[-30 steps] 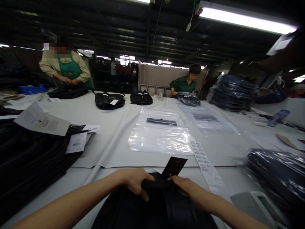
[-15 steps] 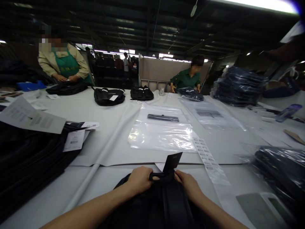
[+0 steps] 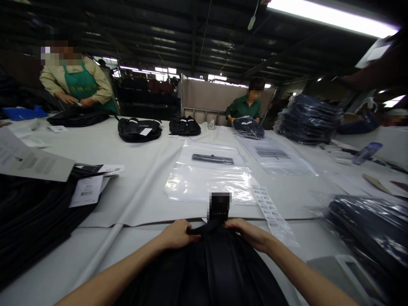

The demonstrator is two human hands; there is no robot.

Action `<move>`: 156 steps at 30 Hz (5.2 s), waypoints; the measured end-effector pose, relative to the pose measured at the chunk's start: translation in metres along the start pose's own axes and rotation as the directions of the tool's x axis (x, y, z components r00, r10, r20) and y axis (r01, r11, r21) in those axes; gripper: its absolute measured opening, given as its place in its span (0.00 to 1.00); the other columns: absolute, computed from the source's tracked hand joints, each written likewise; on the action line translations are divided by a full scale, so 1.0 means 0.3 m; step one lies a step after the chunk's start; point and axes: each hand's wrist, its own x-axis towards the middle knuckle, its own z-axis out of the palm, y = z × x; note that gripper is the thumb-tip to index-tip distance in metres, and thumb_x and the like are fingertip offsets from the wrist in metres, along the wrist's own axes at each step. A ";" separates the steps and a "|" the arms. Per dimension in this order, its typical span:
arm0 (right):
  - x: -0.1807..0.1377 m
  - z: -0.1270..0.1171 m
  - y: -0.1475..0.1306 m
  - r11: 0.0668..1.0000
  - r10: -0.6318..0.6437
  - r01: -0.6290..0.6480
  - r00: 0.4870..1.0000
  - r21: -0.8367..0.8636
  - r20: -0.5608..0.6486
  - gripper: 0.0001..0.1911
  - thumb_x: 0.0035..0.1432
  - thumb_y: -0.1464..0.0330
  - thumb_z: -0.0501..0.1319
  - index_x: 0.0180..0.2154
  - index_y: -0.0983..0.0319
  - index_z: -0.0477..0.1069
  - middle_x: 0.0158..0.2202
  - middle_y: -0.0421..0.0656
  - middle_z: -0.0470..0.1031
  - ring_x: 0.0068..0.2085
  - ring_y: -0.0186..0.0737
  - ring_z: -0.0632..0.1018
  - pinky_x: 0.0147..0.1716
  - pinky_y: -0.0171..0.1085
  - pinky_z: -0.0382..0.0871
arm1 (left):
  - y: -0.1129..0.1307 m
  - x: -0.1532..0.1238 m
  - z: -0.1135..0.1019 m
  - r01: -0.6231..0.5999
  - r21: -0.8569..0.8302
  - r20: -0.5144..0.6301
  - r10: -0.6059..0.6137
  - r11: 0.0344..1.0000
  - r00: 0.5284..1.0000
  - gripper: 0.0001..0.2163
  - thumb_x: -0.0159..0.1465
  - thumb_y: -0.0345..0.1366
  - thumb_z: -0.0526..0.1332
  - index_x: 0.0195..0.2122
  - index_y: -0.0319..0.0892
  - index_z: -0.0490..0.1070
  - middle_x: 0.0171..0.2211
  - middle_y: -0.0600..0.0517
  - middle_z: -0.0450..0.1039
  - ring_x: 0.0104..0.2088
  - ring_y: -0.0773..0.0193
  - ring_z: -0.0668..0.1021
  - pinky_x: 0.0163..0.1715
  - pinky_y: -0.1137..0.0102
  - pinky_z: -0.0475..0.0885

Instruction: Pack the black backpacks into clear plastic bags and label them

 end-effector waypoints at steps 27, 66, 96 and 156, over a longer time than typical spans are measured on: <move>0.037 0.086 -0.048 0.795 0.082 0.202 0.898 0.571 -0.432 0.04 0.51 0.72 0.63 0.25 0.65 0.71 0.20 0.39 0.72 0.21 0.27 0.70 0.18 0.26 0.59 | -0.035 -0.037 0.015 -0.290 -0.399 -0.282 0.185 0.870 0.941 0.15 0.57 0.47 0.61 0.39 0.41 0.71 0.34 0.53 0.70 0.37 0.61 0.71 0.37 0.72 0.63; 0.182 0.167 -0.156 1.000 0.013 -0.019 0.908 -0.010 -0.419 0.12 0.39 0.65 0.69 0.18 0.62 0.68 0.15 0.42 0.71 0.21 0.39 0.73 0.26 0.39 0.62 | 0.117 -0.110 -0.087 -0.499 -0.180 0.029 0.511 0.848 0.859 0.08 0.61 0.36 0.51 0.26 0.42 0.62 0.32 0.53 0.69 0.34 0.62 0.70 0.38 0.71 0.63; -0.162 0.255 0.085 0.919 -0.080 0.138 0.983 0.371 -0.167 0.18 0.39 0.60 0.71 0.30 0.64 0.73 0.25 0.43 0.76 0.27 0.39 0.76 0.33 0.38 0.68 | 0.156 -0.239 -0.090 0.239 -0.561 0.300 -0.075 0.793 0.951 0.05 0.46 0.34 0.53 0.21 0.40 0.66 0.17 0.55 0.63 0.15 0.70 0.64 0.13 0.75 0.60; -0.595 0.455 0.493 0.121 -0.483 -0.002 0.874 -0.993 -0.061 0.28 0.63 0.62 0.47 0.63 0.64 0.47 0.66 0.48 0.44 0.65 0.43 0.47 0.60 0.49 0.48 | 0.071 -0.968 0.248 -0.353 0.241 -0.012 0.366 0.904 0.930 0.50 0.46 0.66 0.57 0.65 0.51 0.38 0.66 0.43 0.29 0.63 0.37 0.44 0.57 0.42 0.47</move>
